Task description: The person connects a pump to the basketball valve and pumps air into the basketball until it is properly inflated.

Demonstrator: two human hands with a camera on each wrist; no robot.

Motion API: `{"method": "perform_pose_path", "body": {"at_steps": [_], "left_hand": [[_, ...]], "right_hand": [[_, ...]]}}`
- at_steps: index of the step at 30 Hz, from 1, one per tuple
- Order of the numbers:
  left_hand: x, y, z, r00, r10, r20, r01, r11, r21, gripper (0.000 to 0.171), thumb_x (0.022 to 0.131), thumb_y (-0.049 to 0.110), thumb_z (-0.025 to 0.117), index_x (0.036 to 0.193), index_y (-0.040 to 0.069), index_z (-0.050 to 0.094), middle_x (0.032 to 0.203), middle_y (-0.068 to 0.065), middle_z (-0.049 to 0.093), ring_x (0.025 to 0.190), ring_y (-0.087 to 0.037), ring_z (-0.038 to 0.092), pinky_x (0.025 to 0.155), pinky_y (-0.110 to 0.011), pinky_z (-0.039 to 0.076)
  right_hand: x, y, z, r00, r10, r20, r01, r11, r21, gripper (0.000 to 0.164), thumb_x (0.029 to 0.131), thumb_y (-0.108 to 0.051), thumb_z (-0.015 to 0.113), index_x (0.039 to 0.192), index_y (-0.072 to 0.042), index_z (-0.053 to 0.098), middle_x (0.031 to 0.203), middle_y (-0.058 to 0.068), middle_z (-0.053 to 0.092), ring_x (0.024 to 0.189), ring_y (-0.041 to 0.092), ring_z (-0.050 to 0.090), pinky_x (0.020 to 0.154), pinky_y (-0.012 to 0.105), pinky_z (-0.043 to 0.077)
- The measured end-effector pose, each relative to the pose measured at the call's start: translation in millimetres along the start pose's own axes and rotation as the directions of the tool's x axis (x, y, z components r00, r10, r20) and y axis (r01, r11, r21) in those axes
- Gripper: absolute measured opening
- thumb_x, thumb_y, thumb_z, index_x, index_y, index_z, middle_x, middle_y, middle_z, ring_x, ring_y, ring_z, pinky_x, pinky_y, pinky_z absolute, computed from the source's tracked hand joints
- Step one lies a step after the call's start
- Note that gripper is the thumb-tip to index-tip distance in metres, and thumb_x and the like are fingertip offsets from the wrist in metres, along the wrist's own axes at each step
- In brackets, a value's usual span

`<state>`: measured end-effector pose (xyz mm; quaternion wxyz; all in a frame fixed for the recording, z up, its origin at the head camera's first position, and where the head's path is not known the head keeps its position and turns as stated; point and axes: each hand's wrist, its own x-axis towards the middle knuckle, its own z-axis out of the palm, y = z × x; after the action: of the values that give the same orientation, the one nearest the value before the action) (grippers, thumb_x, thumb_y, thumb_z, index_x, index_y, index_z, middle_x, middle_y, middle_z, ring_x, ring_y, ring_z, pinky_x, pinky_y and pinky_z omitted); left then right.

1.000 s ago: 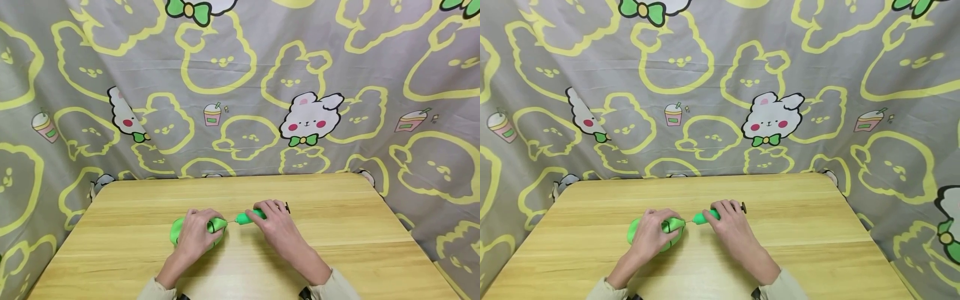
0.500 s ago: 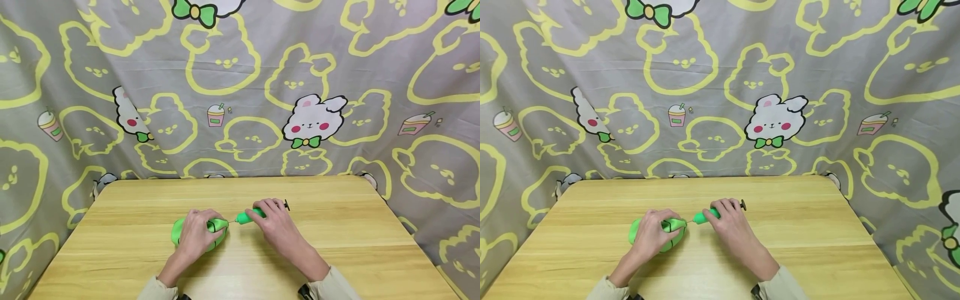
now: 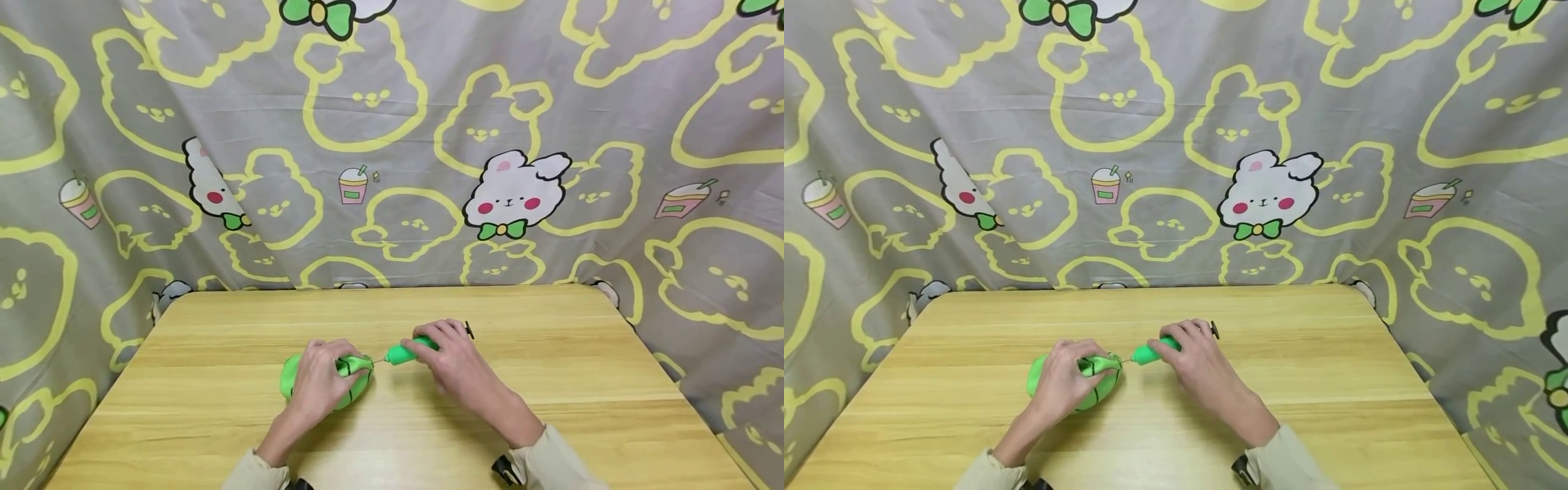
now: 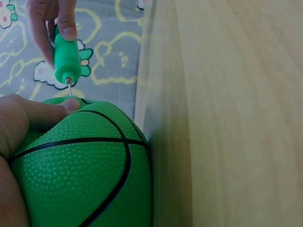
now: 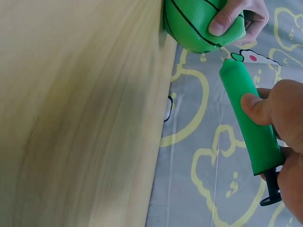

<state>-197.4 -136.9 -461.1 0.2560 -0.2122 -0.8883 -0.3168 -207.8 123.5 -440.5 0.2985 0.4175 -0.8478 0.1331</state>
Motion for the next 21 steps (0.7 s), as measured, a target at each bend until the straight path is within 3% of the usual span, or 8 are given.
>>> {"method": "perform_pose_path", "body": {"at_steps": [5,7,12,21], "left_hand": [[-0.9,-1.0,0.0,1.0,0.004,-0.023,-0.003,1.0,0.014,0.032,0.058,0.007,0.099,0.078,0.017,0.076,0.078,0.009,0.074,0.068,-0.007,0.065,0.074,-0.033,0.044],[-0.5,-0.7,0.6,0.999,0.016,-0.032,-0.015,1.0,0.023,0.033,0.057,0.007,0.099,0.078,0.017,0.076,0.078,0.008,0.074,0.068,-0.008,0.065,0.074,-0.034,0.044],[0.3,-0.6,0.6,0.999,0.018,-0.031,-0.018,1.0,0.012,0.031,0.059,0.008,0.099,0.079,0.017,0.076,0.078,0.008,0.074,0.07,-0.009,0.066,0.075,-0.035,0.043],[-1.6,-2.8,-0.6,0.999,0.03,-0.044,-0.03,1.0,0.002,0.032,0.06,0.004,0.098,0.078,0.018,0.076,0.078,0.009,0.073,0.07,-0.01,0.066,0.076,-0.035,0.043]], "right_hand": [[0.9,-1.0,3.8,1.0,-0.008,-0.019,0.008,1.0,0.002,0.038,0.081,0.0,0.08,0.116,-0.014,0.076,0.111,0.008,0.069,0.102,0.026,0.064,0.088,0.047,0.051],[1.8,-2.1,3.8,1.0,-0.011,-0.015,0.011,1.0,-0.013,0.04,0.081,0.005,0.079,0.116,-0.014,0.076,0.111,0.009,0.068,0.103,0.027,0.063,0.088,0.048,0.051],[4.2,-3.5,4.2,0.999,-0.042,-0.007,0.041,0.996,-0.075,0.048,0.077,0.012,0.079,0.116,-0.015,0.076,0.111,0.008,0.067,0.102,0.027,0.063,0.091,0.051,0.05],[4.5,-5.7,8.2,0.995,-0.094,0.012,0.095,0.987,-0.126,0.041,0.082,0.006,0.077,0.117,-0.014,0.074,0.107,0.006,0.066,0.1,0.026,0.064,0.098,0.054,0.047]]}}
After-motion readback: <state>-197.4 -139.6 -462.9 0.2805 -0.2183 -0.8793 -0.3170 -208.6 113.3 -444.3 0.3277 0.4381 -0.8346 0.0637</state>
